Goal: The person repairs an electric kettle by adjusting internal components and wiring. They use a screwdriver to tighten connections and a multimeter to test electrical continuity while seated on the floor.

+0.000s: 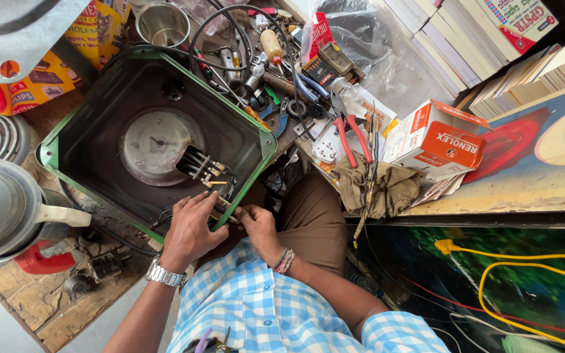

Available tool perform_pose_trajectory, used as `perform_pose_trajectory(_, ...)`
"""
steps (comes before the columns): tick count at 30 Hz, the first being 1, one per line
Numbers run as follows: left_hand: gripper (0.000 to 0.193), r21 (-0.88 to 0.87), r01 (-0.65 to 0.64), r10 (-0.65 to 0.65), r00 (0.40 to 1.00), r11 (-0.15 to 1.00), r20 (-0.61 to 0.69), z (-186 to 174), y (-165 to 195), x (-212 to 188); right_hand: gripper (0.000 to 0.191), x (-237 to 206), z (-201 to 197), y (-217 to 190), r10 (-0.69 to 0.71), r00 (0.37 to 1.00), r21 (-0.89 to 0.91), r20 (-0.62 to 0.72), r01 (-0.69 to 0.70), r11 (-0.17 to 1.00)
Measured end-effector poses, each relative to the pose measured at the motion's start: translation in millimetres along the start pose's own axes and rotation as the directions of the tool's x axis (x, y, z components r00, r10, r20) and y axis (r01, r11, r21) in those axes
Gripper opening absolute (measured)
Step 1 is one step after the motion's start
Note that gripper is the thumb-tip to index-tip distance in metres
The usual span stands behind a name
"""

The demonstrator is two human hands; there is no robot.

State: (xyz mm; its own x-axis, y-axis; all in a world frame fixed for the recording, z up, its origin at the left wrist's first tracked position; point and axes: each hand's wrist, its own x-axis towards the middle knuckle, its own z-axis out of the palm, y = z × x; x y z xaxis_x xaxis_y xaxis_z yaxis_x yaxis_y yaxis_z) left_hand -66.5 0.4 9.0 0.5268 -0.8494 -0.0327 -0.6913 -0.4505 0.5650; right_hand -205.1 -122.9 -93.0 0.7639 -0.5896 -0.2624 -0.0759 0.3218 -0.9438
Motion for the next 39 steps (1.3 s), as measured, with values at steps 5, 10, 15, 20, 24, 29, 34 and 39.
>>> perform_pose_trajectory(5,0.081,0.008,-0.011,0.011,1.000,1.000,-0.011,1,1,0,0.028,-2,0,-4,0.045,0.999,-0.004,-0.015,-0.045,0.999)
perform_pose_trajectory(10,0.081,0.002,-0.012,0.012,1.000,1.000,-0.010,1,1,-1,0.015,-4,-2,-14,0.075,0.997,-0.128,-0.011,-0.076,0.989)
perform_pose_trajectory(15,0.081,0.008,-0.004,0.004,1.000,1.000,-0.010,2,0,0,0.016,-2,-2,-27,-0.018,1.000,-0.324,0.011,0.020,0.946)
perform_pose_trajectory(20,0.082,0.018,-0.032,0.033,0.999,0.999,-0.021,4,-2,0,0.019,-5,-1,-38,-0.147,0.986,-0.449,0.076,0.165,0.878)
perform_pose_trajectory(24,0.082,0.019,-0.028,0.028,0.999,0.999,-0.017,4,-3,0,0.020,-3,-3,-40,-0.215,0.969,-0.543,0.120,0.246,0.803)
perform_pose_trajectory(29,0.081,0.002,-0.026,0.026,1.000,1.000,-0.018,2,-1,-1,0.017,-1,-5,-37,-0.182,0.968,-0.603,0.171,0.249,0.758)
perform_pose_trajectory(34,0.081,-0.002,-0.017,0.017,1.000,1.000,-0.013,0,3,-3,0.018,1,-6,-36,-0.203,0.960,-0.611,0.190,0.278,0.742)
perform_pose_trajectory(39,0.081,0.004,0.006,-0.006,1.000,1.000,0.005,-1,3,-4,0.021,2,-8,-35,-0.200,0.967,-0.555,0.159,0.255,0.792)
